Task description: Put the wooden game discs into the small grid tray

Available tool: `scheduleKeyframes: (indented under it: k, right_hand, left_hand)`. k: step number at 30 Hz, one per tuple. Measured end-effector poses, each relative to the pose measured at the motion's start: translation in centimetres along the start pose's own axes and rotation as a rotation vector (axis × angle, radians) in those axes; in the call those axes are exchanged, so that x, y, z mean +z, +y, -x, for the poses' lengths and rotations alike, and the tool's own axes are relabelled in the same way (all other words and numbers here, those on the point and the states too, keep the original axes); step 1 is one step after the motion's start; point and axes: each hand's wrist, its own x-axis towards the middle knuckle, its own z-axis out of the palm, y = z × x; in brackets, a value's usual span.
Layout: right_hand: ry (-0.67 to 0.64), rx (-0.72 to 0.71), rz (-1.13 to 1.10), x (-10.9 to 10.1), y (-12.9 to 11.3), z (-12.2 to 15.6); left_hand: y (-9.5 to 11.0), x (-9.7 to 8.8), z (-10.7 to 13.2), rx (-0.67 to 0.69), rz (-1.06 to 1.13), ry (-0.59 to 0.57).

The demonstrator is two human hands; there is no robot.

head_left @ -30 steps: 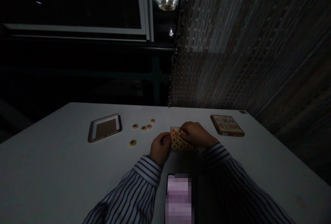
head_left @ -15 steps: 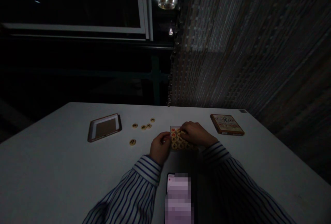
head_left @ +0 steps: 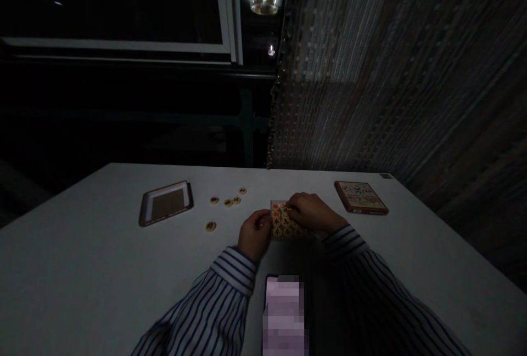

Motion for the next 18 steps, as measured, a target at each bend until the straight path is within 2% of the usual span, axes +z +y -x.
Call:
scheduleKeyframes:
  k: [18]
  right_hand:
    - [-0.069,0.003,0.024,-0.32,-0.45,0.10]
  left_hand:
    - [0.04,-0.06,0.02,0.010,-0.071,-0.013]
